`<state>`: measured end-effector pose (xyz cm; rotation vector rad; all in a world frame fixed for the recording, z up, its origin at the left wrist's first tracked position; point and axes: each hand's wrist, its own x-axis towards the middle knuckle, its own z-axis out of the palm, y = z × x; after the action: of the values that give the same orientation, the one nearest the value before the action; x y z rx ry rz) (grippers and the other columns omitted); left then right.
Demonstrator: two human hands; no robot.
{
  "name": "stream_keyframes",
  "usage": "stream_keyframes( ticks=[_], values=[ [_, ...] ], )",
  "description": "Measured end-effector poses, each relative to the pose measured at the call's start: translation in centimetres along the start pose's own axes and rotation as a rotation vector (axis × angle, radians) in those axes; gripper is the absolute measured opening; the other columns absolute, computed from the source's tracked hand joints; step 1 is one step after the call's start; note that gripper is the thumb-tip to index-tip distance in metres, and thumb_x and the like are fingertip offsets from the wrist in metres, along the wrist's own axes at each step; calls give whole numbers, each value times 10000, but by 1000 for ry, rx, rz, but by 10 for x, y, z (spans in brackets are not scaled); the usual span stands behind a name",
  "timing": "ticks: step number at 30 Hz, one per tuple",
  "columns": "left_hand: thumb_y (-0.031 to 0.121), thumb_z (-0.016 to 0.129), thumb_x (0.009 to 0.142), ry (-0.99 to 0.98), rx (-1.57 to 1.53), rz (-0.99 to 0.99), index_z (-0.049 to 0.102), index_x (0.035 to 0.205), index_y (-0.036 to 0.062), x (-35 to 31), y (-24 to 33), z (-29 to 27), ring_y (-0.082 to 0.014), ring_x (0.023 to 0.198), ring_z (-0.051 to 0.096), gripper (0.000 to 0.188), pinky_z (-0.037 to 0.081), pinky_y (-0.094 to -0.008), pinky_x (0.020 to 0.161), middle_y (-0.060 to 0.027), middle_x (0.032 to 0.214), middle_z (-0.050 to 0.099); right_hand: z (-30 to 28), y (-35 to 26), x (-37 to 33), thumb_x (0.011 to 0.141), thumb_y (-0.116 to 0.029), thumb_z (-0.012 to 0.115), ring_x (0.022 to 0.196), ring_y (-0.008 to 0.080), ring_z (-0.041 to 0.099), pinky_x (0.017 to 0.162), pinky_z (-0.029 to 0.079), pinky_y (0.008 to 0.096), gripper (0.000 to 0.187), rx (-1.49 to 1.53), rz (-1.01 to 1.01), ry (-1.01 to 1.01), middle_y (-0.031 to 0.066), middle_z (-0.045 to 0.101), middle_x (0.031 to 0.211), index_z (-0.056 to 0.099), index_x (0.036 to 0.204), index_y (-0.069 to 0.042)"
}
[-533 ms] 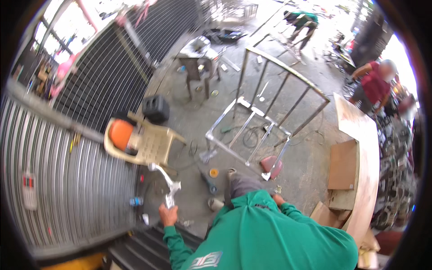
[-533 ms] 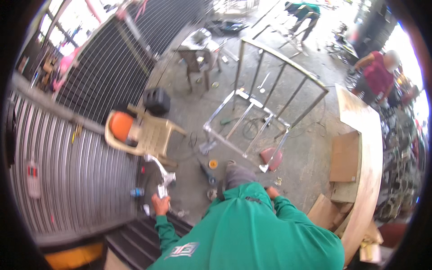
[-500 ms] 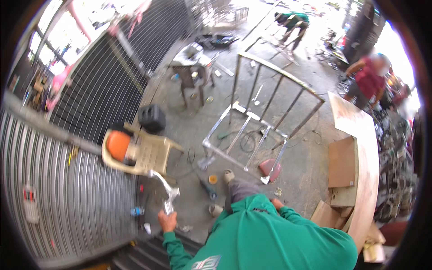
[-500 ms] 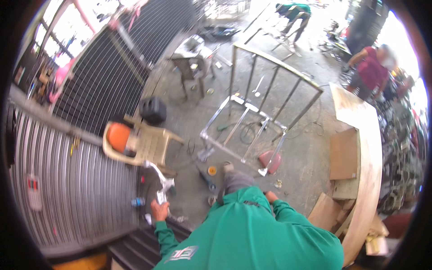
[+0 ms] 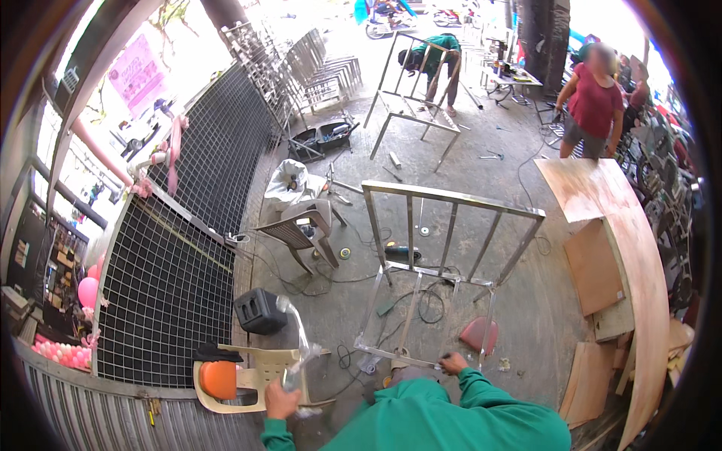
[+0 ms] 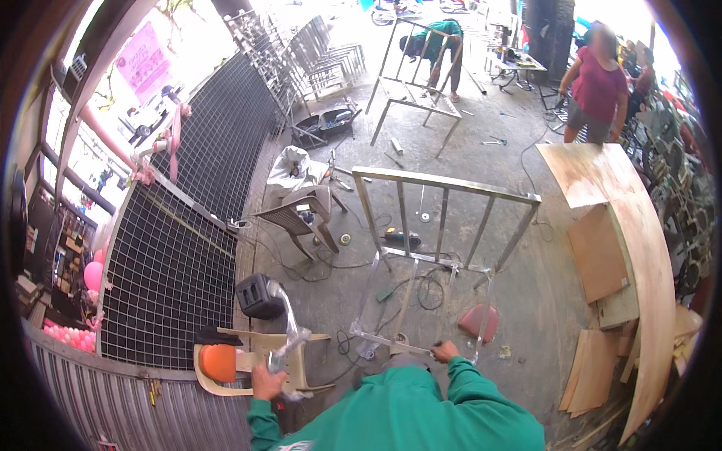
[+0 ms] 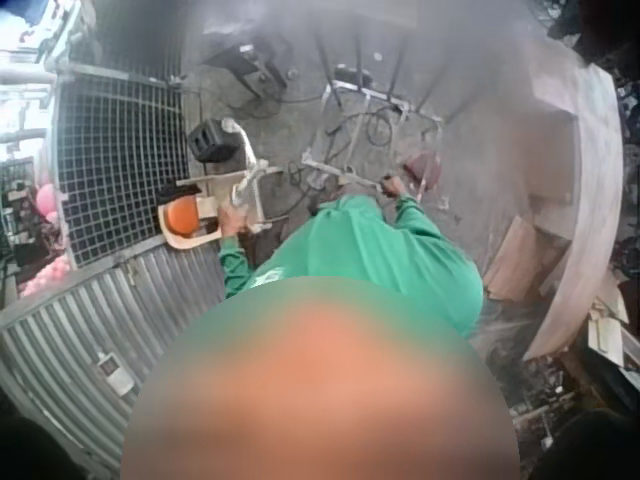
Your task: The person sits on the floor and uses an angle grinder to smooth the edges of a metal chair frame. They reposition the frame and grind multiple joints and edges while other workers move around in the background.
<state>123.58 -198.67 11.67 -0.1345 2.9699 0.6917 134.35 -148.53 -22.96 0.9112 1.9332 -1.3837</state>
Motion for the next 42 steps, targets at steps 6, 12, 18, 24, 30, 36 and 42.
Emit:
stream_keyframes(
  ticks=[6, 12, 18, 24, 30, 36, 42],
  values=[
    [162, 709, 687, 43, 127, 225, 721, 991, 51, 107, 57, -63, -500, 855, 671, 324, 539, -565, 790, -248, 840, 710, 4, -101, 11, 948, -226, 714, 706, 207, 710, 587, 557, 339, 355, 392, -142, 76, 114, 732, 863, 661, 1201, 16],
    [149, 713, 672, -131, 309, 366, 730, 1028, 63, 192, 83, -98, -451, 909, 698, 366, 562, -519, 818, -229, 898, 730, 30, -7, 7, 907, -190, 736, 654, 221, 703, 541, 557, 359, 331, 551, 154, 235, 139, 728, 830, 684, 1122, 56],
    [170, 735, 660, -236, 401, 558, 709, 1037, 50, 298, 85, -85, -446, 936, 700, 397, 571, -513, 828, -233, 953, 735, 115, 114, -44, 910, -100, 695, 613, 297, 688, 508, 548, 419, 221, 526, 522, 501, 176, 689, 767, 666, 1069, 50],
    [123, 744, 623, -416, 271, 825, 619, 930, 36, 440, 76, -12, -464, 908, 642, 343, 527, -518, 786, -220, 916, 663, 223, 41, -80, 891, -154, 745, 577, 295, 702, 550, 559, 436, 228, 622, 778, 584, 181, 717, 727, 724, 968, 60],
    [154, 752, 639, -660, 260, 1027, 599, 1046, 47, 589, 31, 111, -444, 1048, 624, 447, 527, -522, 884, -194, 1056, 660, 316, -203, -42, 862, -362, 734, 1075, 397, 703, 922, 561, 492, 428, 282, 540, 709, 239, 736, 1133, 742, 1110, -13],
    [138, 735, 620, -739, 311, 916, 592, 1077, 44, 651, -48, 201, -436, 1104, 603, 487, 524, -525, 917, -188, 1104, 640, 313, -313, -88, 896, -437, 711, 1102, 438, 669, 970, 532, 524, 516, 161, 481, 527, 239, 717, 1174, 665, 1260, -75],
    [64, 706, 722, -725, 307, 646, 499, 1441, -20, 670, -146, 262, -432, 1347, 519, 753, 450, -497, 1122, -272, 1459, 537, 317, -336, -48, 914, -322, 745, 988, 409, 715, 881, 558, 471, 384, 249, 401, 485, 223, 748, 1034, 692, 1171, -40]
  ],
)
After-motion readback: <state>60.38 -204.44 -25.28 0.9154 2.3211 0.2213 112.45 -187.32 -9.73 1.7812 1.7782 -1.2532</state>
